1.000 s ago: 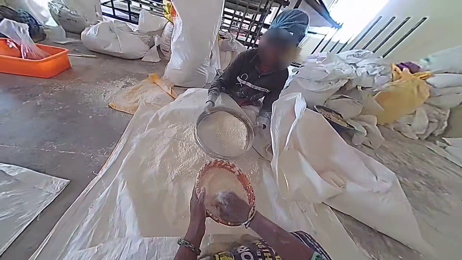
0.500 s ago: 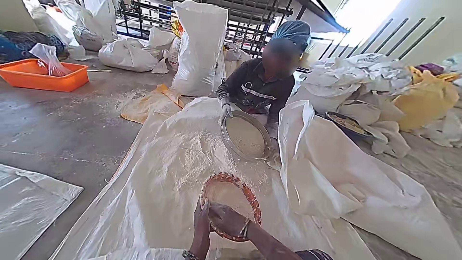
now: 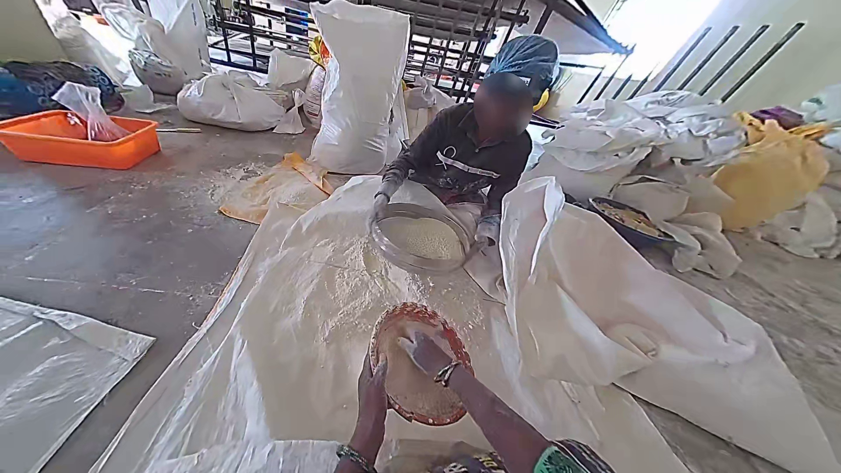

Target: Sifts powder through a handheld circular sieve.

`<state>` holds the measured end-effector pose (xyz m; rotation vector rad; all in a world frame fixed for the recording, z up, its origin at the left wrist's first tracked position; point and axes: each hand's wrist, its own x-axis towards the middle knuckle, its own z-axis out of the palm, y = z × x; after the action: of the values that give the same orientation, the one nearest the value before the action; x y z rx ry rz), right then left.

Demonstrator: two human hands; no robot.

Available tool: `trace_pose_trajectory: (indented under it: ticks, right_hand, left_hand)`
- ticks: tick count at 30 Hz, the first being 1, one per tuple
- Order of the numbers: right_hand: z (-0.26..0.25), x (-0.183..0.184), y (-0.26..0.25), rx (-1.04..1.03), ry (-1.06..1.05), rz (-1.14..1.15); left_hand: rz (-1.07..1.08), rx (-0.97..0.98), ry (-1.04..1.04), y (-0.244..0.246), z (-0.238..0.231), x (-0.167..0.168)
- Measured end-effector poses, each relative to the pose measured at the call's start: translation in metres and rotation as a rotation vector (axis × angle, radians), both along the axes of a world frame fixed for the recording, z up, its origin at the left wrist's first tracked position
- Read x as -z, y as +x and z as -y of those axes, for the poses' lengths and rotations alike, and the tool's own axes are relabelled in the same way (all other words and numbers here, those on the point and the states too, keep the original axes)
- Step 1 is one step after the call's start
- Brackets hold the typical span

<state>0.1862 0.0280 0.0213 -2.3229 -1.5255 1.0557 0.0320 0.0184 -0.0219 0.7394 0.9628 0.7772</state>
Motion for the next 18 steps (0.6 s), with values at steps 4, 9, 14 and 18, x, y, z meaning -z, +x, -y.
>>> trace_pose_trajectory:
  ticks: [4, 9, 14, 18]
  right_hand:
    - [0.019, 0.005, -0.036, -0.344, -0.019, -0.113]
    - [0.044, -0.022, -0.007, -0.675, -0.235, 0.091]
    - [0.037, -0.015, 0.016, -0.717, 0.175, 0.295]
    - [0.002, 0.017, 0.006, -0.836, 0.365, 0.434]
  left_hand:
    - [0.004, -0.054, -0.089, -0.003, -0.007, 0.005]
    - [-0.014, -0.070, -0.141, 0.000, -0.008, 0.000]
    - [-0.016, -0.032, -0.089, 0.002, -0.006, -0.001]
    - [-0.019, 0.023, -0.013, 0.002, 0.004, 0.005]
